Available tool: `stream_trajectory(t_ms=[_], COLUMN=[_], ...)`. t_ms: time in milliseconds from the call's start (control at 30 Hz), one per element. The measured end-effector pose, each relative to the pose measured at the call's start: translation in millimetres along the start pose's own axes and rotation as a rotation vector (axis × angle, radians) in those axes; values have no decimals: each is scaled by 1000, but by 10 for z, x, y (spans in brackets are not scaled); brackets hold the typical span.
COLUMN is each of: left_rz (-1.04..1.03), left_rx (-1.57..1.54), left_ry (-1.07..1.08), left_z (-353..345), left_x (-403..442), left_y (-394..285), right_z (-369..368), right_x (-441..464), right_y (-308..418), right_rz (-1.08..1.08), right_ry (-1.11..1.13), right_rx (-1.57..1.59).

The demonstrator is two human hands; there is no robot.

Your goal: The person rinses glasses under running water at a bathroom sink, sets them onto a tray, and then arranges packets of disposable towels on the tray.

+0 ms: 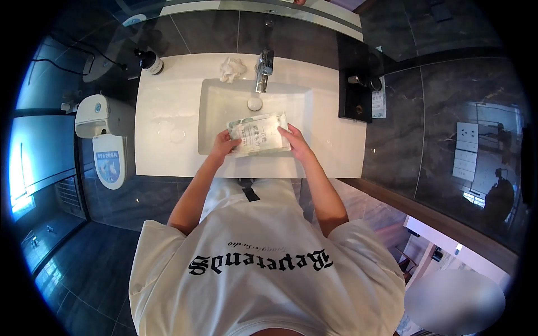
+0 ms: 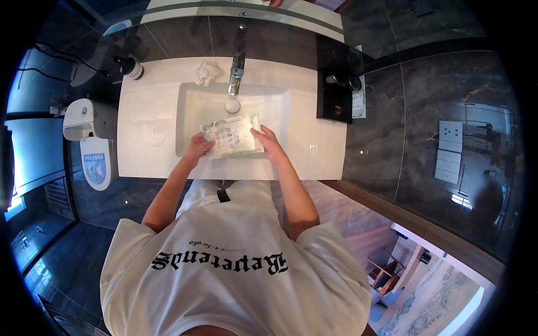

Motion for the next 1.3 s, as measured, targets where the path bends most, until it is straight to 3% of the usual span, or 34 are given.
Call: stream_trajectory(t_ms=[67, 300, 500, 600, 667, 700, 733, 800, 933, 1000, 1033, 1067, 1100, 1133, 1167, 1200, 1233, 1267, 1300], left_rz=[-163, -66, 75, 95, -164, -65, -68, 50, -19, -26, -93, -95, 14, 118, 115, -135, -376, -379, -167], left_rx=[-115, -196, -176, -239, 619, 270, 271, -155, -165, 172, 813, 814, 98, -618, -617, 138, 895, 897, 403], left_ry=[6, -36, 107, 115, 158, 59, 55, 16, 60, 130, 139, 136, 36, -61, -61, -53, -36, -38, -87], left_z=[18, -6, -48, -49, 107, 76, 97, 74, 117, 130, 219, 195, 100, -28, 30, 307, 353, 383, 458], left_x=[84, -98, -106, -105, -5, -87, -95, -128, -49, -118, -70, -70, -113, -151, -124, -18, -36, -37, -26], left_y=[-16, -397, -264, -257, -407, -481, -492, -404, -253, -273, -353, -343, -274, -259, -146, -86, -261, -204, -74], right_z=[-260, -372, -381, -382, -433, -462, -449, -342, -364, -280, -350, -400, -452, -453, -375, -312, -339, -431, -533], right_x=[-130, -251, -510, -336, -264, -295, -271, -207, -199, 125, -38, -209, -317, -263, -189, -157, -214, -272, -298], right_y=[145, 202, 308, 186, 171, 198, 210, 214, 187, 114, 162, 198, 266, 310, 356, 404, 362, 271, 276], right_rz=[96, 51, 3, -28, 40, 49, 51, 78, -1, 223, 226, 146, 65, 72, 200, 318, 317, 204, 90], right_ry=[356, 418, 349, 466, 474, 593, 597, 380, 568, 296, 298, 406, 508, 512, 242, -52, -53, 226, 490], right_rx=[-62, -109, -160, -59, -187, 18, 16, -253, 82, -527, -527, -235, 54, 51, -448, -931, -926, -456, 19])
Point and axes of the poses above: each hand's wrist, its own x-axis towards the middle knuckle, its own z-axis out of the back of the hand, y = z × x, the point moved 8 cm from there along x, towards the middle knuckle, and after that the axes turned 15 degrees about -z, right-handed, at the moved point
